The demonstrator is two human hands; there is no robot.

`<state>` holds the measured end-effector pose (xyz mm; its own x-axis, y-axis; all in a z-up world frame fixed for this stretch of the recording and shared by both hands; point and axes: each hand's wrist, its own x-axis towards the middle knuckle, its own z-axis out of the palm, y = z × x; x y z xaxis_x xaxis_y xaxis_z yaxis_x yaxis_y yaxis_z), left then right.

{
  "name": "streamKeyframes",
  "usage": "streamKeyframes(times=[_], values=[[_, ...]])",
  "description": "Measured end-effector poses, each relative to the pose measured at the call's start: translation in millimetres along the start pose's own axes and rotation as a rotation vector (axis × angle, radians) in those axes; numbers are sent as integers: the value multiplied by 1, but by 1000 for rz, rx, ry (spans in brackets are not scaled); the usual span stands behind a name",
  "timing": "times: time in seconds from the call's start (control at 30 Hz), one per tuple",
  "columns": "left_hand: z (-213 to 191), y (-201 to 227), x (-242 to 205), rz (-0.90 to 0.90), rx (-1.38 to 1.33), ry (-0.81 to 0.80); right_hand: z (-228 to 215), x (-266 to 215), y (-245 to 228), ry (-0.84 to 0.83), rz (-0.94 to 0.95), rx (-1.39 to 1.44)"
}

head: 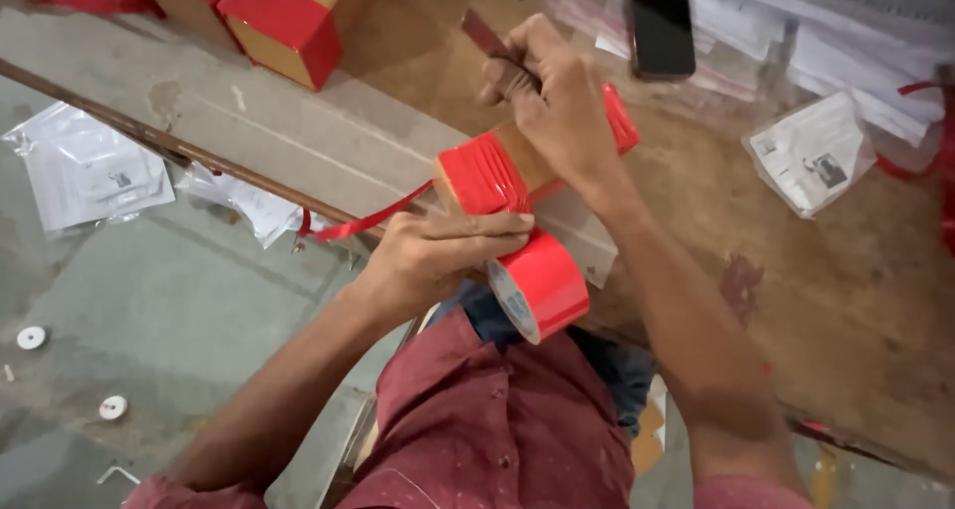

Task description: Packing small cardboard boxes with red adhesive tape and placing them in a pile on a workbench.

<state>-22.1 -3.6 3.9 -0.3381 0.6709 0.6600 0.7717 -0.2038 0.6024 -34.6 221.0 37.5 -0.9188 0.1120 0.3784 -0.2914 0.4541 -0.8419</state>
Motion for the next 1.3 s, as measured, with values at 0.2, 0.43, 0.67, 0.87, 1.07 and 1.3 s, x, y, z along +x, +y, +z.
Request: streamKeyframes(times=[0.2, 0.43, 0.67, 0.87, 1.07, 1.3], values=[[3, -4, -6, 74, 67, -40, -7, -4, -7, 34, -9, -95], [9, -8, -16, -14, -10, 30, -59, -52, -84, -79, -297, -485], [9, -9, -17, 38, -120, 52, -57, -70, -122, -329, -261, -735], [15, -22, -25, 157, -183, 82, -56, -57, -115, -520, -106, -750], [19, -23, -28, 131, -159, 124, -45, -45, -131, -720, -106, -758], [26, -25, -29, 119, -148, 163, -23, -29, -150, -874, 121, -873]])
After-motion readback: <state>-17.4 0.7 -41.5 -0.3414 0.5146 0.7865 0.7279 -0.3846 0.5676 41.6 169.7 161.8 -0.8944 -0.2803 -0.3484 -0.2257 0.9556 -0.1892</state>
